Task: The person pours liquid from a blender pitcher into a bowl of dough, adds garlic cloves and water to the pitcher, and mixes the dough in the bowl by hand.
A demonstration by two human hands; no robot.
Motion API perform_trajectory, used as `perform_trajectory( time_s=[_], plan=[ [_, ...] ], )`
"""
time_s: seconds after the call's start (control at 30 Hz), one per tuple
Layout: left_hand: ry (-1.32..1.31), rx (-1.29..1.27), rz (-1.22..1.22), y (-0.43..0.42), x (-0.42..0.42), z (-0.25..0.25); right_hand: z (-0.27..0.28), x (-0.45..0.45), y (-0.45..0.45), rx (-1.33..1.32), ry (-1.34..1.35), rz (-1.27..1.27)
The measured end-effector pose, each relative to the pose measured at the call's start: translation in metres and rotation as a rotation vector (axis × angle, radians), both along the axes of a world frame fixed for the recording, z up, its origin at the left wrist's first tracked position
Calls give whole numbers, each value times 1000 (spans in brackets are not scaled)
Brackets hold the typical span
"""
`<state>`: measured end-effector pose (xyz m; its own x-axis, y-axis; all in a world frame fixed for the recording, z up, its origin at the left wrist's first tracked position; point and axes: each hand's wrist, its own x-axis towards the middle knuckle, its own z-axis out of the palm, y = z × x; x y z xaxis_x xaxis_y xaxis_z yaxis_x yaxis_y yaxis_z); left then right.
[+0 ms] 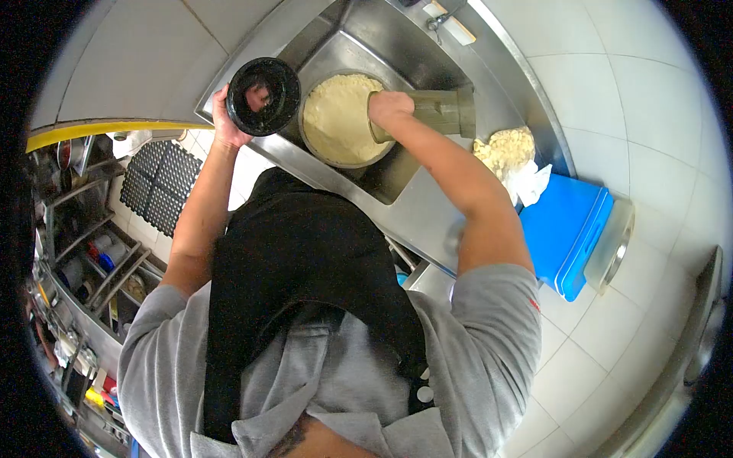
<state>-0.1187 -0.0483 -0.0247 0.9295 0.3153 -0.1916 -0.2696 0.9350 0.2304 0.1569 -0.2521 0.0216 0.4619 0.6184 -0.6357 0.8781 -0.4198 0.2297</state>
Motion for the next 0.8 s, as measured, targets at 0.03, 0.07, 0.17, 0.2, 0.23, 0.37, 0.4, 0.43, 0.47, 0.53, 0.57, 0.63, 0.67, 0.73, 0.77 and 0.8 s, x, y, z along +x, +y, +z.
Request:
perform_trajectory(
  time_s=[0.03, 0.07, 0.17, 0.2, 0.23, 0.37, 0.4, 0.43, 0.47, 0.53, 0.57, 0.63, 0.67, 0.73, 0.77, 0.8],
  plan=[
    [-3, 3, -3, 2, -1, 2, 3, 1, -2, 44, 19, -15],
    [19, -10, 27, 3, -2, 2, 5, 4, -4, 87, 36, -30],
    [95, -28, 48, 15, -9, -16, 26, 9, -7, 93, 30, -65],
    [114, -62, 67, 19, -11, -22, 36, 11, -8, 97, 27, -75],
    [133, -93, 87, 23, -10, -16, 47, 16, -8, 102, 24, -118],
    [153, -11, 119, 34, -28, -19, 101, 40, -29, 326, 15, -176],
    [301, 59, 186, 30, -26, -2, 107, 47, -40, 338, 8, -192],
    [317, 61, 146, 38, -34, -14, 114, 56, -52, 518, 70, -207],
    [310, 77, 117, 46, -43, -26, 121, 66, -65, 696, 127, -222],
    [327, 120, 69, 54, -57, -42, 113, 93, -102, 811, 187, -312],
    [347, 156, 54, 60, -61, -50, 107, 102, -117, 924, 260, -380],
    [396, 213, 64, 69, -67, -63, 106, 107, -140, 1066, 318, -456],
    [423, 244, 65, 73, -71, -67, 108, 107, -149, 1139, 348, -492],
    [500, 229, 84, 70, -74, -51, 114, 99, -162, 1258, 347, -569],
    [549, 184, 104, 67, -73, -36, 116, 92, -165, 1305, 318, -608],
    [520, 143, 142, 63, -72, -24, 123, 80, -162, 1358, 325, -661]
  ],
)
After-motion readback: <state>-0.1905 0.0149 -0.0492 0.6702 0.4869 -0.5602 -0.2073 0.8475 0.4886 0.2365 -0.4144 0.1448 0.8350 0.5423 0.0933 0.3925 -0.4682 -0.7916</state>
